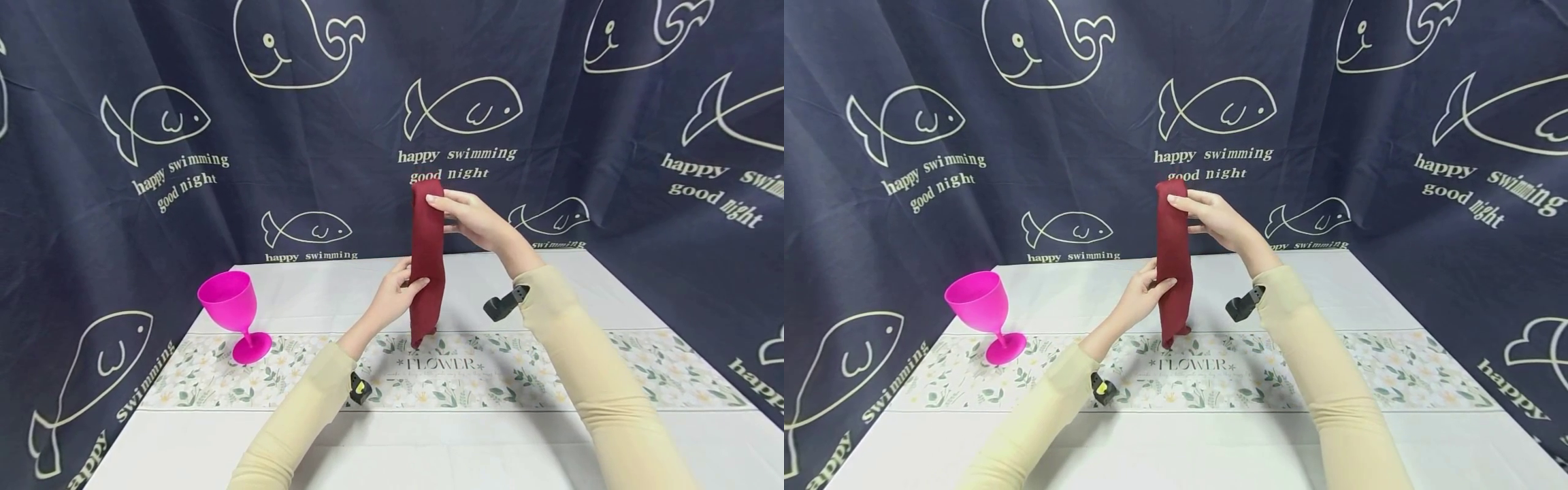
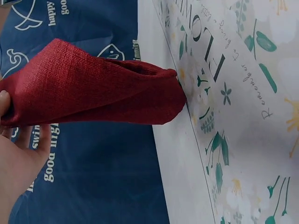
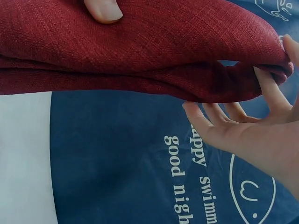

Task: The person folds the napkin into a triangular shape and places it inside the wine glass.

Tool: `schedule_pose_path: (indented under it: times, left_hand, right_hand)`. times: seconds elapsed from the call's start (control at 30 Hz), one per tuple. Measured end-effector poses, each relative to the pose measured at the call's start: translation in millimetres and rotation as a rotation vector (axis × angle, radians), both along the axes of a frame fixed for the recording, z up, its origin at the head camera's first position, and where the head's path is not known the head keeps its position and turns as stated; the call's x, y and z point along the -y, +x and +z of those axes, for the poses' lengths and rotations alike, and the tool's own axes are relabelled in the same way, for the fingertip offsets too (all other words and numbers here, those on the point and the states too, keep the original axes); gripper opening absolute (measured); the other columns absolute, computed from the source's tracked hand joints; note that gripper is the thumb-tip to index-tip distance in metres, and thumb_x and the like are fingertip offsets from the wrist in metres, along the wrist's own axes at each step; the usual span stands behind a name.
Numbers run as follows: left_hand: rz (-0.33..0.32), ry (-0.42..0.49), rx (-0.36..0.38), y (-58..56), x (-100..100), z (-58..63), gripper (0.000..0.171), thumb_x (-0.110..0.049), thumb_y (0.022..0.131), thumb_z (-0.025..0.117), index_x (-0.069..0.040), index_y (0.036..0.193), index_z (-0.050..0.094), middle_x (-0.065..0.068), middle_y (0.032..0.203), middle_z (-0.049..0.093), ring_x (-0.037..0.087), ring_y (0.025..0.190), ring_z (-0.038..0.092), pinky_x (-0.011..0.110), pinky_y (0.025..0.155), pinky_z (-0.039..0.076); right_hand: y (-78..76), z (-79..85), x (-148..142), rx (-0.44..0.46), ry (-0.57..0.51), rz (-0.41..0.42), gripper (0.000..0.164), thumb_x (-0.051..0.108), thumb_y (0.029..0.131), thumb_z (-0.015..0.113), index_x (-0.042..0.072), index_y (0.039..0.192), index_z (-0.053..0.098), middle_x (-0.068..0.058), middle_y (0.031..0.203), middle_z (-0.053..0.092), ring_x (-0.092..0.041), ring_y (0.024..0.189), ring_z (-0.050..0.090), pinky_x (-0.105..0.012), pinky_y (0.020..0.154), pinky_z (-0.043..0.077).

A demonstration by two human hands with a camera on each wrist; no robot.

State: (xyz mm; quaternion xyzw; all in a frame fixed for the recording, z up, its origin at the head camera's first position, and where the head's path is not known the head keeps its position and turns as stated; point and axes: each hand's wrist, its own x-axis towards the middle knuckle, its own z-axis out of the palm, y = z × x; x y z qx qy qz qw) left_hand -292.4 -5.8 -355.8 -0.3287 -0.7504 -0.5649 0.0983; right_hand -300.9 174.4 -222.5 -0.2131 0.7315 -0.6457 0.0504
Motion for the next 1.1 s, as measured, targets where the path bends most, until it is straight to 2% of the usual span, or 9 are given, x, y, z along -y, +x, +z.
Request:
schedule_pose_path:
  times: [0.17, 0.4, 0.63, 0.73, 0.83, 0.97, 1.07, 1.1]
  left_hand:
    - [-0.006, -0.009, -0.014, -0.4, -0.3, -1.0, 0.021, -0.007, 0.090, 0.060, 0.004, 0.106, 0.067, 0.007, 0.127, 0.053, 0.019, 0.117, 0.052, 0.029, 0.086, 0.053]
    - [-0.034, -0.017, 0.108, -1.9, -0.9, -0.1, 0.026, -0.009, 0.092, 0.058, 0.007, 0.111, 0.064, 0.009, 0.136, 0.046, 0.023, 0.121, 0.049, 0.033, 0.091, 0.050]
    - [-0.094, -0.070, 0.216, 20.8, 1.1, 26.2, 0.030, -0.010, 0.095, 0.054, 0.012, 0.114, 0.060, 0.014, 0.148, 0.030, 0.031, 0.124, 0.049, 0.038, 0.099, 0.045]
    - [-0.069, -0.060, 0.180, 28.2, 0.3, 31.8, 0.033, -0.011, 0.095, 0.053, 0.010, 0.120, 0.057, 0.017, 0.147, 0.030, 0.031, 0.122, 0.049, 0.040, 0.098, 0.045]
    - [-0.009, 0.010, 0.100, 32.3, -1.6, 31.2, 0.040, -0.010, 0.093, 0.056, 0.007, 0.128, 0.048, 0.019, 0.143, 0.036, 0.033, 0.117, 0.052, 0.043, 0.096, 0.046]
    - [0.108, 0.180, -0.051, 18.7, -7.1, 12.6, 0.049, -0.010, 0.087, 0.067, 0.000, 0.126, 0.041, 0.012, 0.142, 0.042, 0.028, 0.117, 0.055, 0.042, 0.092, 0.048]
    - [0.209, 0.255, -0.167, 8.7, -10.5, 0.5, 0.041, -0.014, 0.082, 0.072, -0.002, 0.113, 0.048, 0.007, 0.143, 0.043, 0.026, 0.117, 0.056, 0.043, 0.089, 0.051]
    - [0.234, 0.264, -0.197, 9.1, -11.1, 0.6, 0.037, -0.013, 0.081, 0.073, -0.001, 0.108, 0.050, 0.009, 0.143, 0.044, 0.028, 0.117, 0.056, 0.046, 0.088, 0.051]
  right_hand:
    - [-0.5, -0.2, 0.1, 0.005, 0.001, -0.019, 0.039, 0.027, 0.093, 0.054, 0.002, 0.124, 0.055, 0.002, 0.105, 0.064, -0.014, 0.105, 0.056, -0.049, 0.099, 0.041]
    - [-1.0, -1.0, 0.9, -0.026, -0.054, -0.071, 0.034, 0.022, 0.093, 0.056, 0.005, 0.123, 0.058, 0.002, 0.104, 0.064, -0.016, 0.107, 0.055, -0.047, 0.094, 0.045]
    - [0.1, 0.8, 2.6, -0.106, -0.065, -0.133, 0.031, 0.018, 0.093, 0.058, 0.003, 0.119, 0.061, 0.002, 0.109, 0.054, -0.017, 0.108, 0.052, -0.045, 0.092, 0.047]
    - [0.3, 3.4, 2.5, -0.123, -0.066, -0.141, 0.031, 0.018, 0.093, 0.058, 0.003, 0.119, 0.061, 0.002, 0.110, 0.054, -0.017, 0.108, 0.052, -0.044, 0.091, 0.048]
    - [1.0, 6.6, 2.2, -0.127, -0.075, -0.135, 0.030, 0.019, 0.093, 0.058, 0.003, 0.118, 0.061, 0.001, 0.111, 0.054, -0.017, 0.107, 0.053, -0.042, 0.089, 0.049]
    - [2.1, 8.6, 2.8, -0.122, -0.099, -0.133, 0.030, 0.018, 0.093, 0.058, 0.003, 0.119, 0.061, 0.000, 0.112, 0.055, -0.018, 0.107, 0.053, -0.039, 0.086, 0.051]
    - [2.0, 7.7, 3.3, -0.117, -0.116, -0.155, 0.032, 0.017, 0.092, 0.058, 0.002, 0.120, 0.060, 0.000, 0.111, 0.054, -0.017, 0.108, 0.052, -0.040, 0.087, 0.051]
    - [2.1, 7.3, 3.5, -0.115, -0.122, -0.165, 0.033, 0.018, 0.092, 0.059, 0.002, 0.120, 0.060, 0.000, 0.111, 0.054, -0.017, 0.108, 0.052, -0.040, 0.087, 0.051]
